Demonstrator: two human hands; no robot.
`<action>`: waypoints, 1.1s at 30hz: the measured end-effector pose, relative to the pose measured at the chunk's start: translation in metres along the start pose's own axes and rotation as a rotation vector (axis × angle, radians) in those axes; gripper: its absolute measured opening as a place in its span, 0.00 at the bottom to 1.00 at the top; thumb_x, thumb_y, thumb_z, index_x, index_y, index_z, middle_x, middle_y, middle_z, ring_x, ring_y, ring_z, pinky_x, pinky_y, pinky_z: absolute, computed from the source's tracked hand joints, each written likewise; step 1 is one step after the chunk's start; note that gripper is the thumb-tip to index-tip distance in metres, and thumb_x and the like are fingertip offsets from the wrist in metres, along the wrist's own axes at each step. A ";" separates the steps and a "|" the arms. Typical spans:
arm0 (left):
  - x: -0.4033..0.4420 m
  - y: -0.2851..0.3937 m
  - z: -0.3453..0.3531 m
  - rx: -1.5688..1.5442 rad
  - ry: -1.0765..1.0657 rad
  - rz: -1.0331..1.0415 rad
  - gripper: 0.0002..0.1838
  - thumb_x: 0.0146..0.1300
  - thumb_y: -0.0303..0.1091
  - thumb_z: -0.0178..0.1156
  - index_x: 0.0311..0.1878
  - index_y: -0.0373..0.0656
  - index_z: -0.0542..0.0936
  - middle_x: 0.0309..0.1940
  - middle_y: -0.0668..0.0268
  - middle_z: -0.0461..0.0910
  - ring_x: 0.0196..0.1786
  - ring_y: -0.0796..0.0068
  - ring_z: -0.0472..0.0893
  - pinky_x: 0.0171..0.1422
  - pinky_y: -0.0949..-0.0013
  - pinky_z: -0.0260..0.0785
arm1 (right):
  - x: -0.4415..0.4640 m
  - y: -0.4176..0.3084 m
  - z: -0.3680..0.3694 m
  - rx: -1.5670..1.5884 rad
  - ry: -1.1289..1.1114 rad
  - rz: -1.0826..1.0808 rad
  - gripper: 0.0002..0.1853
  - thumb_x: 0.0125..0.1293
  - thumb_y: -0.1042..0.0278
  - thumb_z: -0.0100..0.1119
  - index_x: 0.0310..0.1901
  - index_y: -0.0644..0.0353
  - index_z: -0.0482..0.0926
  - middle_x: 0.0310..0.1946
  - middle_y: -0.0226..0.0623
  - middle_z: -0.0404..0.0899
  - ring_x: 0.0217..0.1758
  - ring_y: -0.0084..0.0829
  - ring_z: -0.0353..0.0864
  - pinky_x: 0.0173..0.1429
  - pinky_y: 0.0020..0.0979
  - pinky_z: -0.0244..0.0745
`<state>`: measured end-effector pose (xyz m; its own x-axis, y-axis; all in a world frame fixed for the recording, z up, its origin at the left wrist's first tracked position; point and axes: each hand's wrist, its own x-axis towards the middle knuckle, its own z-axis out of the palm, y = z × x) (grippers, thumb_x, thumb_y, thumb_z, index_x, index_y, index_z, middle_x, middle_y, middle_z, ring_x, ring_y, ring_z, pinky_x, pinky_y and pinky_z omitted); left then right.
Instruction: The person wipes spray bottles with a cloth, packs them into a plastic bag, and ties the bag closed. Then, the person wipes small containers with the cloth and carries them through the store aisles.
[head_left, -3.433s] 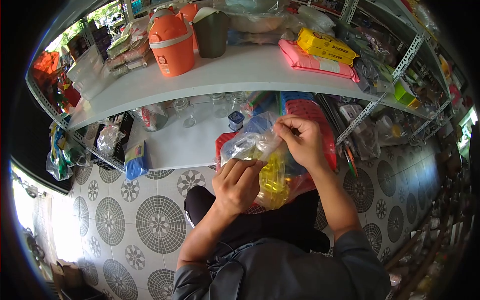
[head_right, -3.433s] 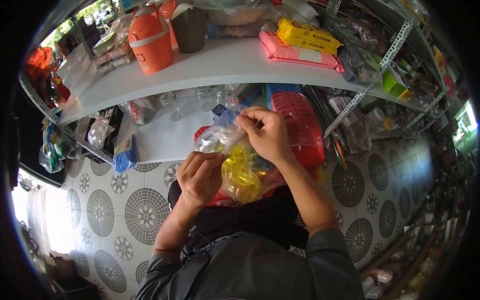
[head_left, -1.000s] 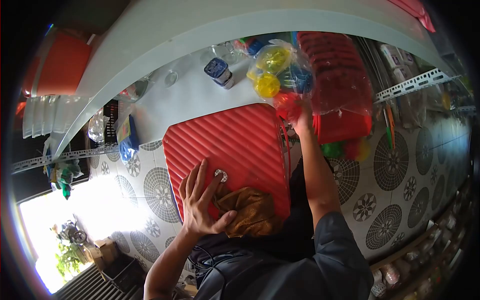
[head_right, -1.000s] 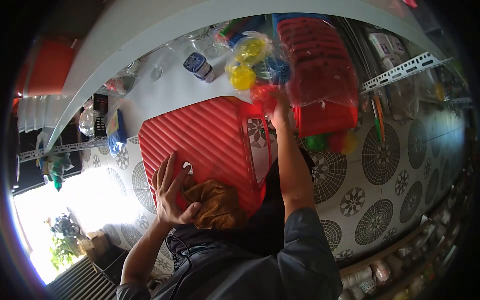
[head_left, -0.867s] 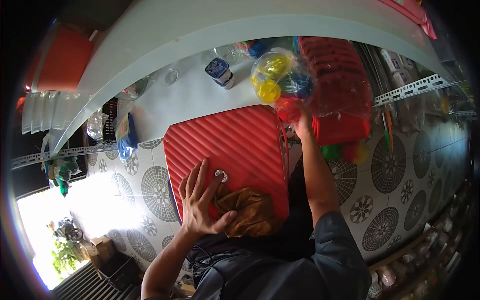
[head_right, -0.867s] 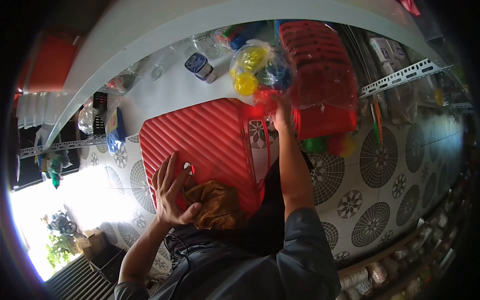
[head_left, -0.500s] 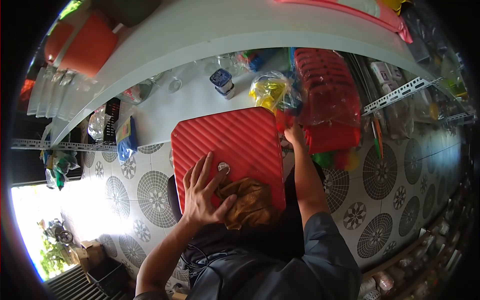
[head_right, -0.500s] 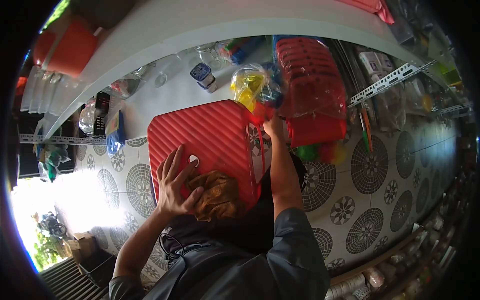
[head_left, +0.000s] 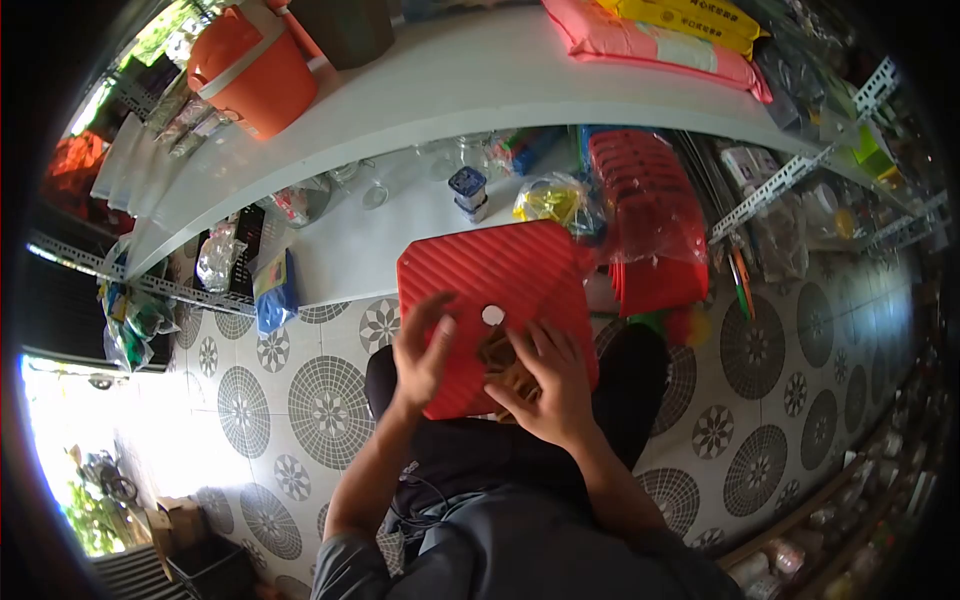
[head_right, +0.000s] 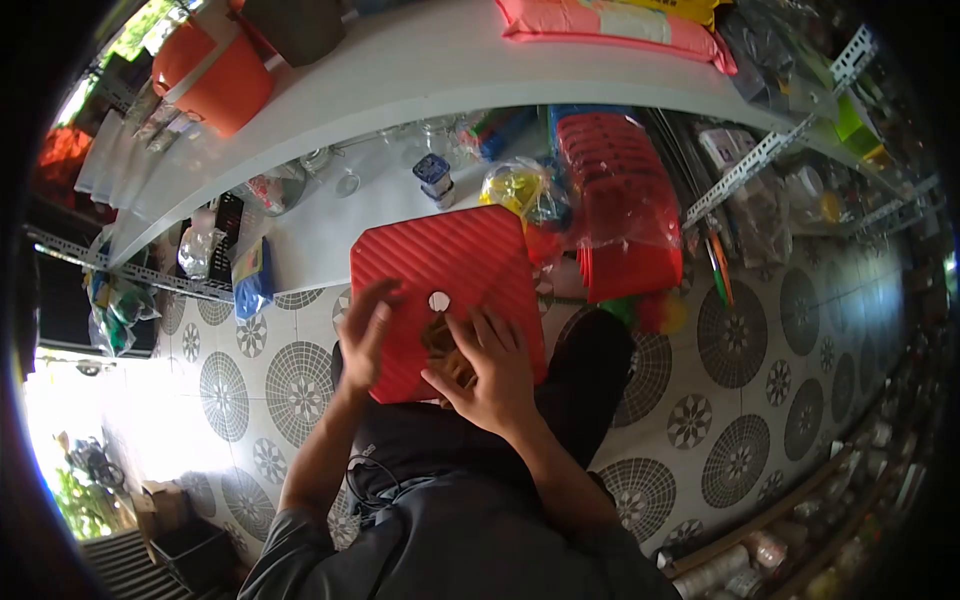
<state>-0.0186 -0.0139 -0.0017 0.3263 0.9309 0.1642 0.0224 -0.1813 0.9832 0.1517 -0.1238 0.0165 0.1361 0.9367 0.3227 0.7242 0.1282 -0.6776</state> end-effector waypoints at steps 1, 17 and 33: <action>0.016 0.004 -0.015 -0.129 0.031 -0.047 0.17 0.68 0.34 0.55 0.55 0.32 0.75 0.48 0.56 0.80 0.47 0.69 0.81 0.52 0.68 0.73 | -0.003 -0.005 0.007 -0.284 -0.039 -0.008 0.30 0.57 0.49 0.66 0.58 0.57 0.76 0.61 0.47 0.70 0.65 0.47 0.68 0.67 0.48 0.61; 0.284 -0.302 -0.023 0.672 -0.163 -0.278 0.58 0.33 0.48 0.81 0.66 0.33 0.60 0.57 0.48 0.72 0.47 0.59 0.80 0.52 0.62 0.74 | 0.007 -0.002 0.015 -0.335 0.044 0.244 0.26 0.55 0.42 0.61 0.50 0.49 0.80 0.56 0.34 0.76 0.59 0.40 0.74 0.63 0.46 0.66; 0.278 -0.338 -0.005 0.583 -0.152 -0.036 0.28 0.34 0.35 0.77 0.43 0.36 0.80 0.38 0.58 0.84 0.39 0.66 0.84 0.48 0.65 0.75 | 0.015 -0.008 0.016 -0.430 0.006 0.342 0.25 0.56 0.39 0.58 0.48 0.47 0.82 0.55 0.30 0.78 0.59 0.37 0.74 0.61 0.43 0.68</action>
<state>0.0597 0.3081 -0.2884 0.4464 0.8916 0.0762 0.5364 -0.3348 0.7747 0.1373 -0.1057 0.0167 0.4153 0.8995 0.1357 0.8488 -0.3295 -0.4135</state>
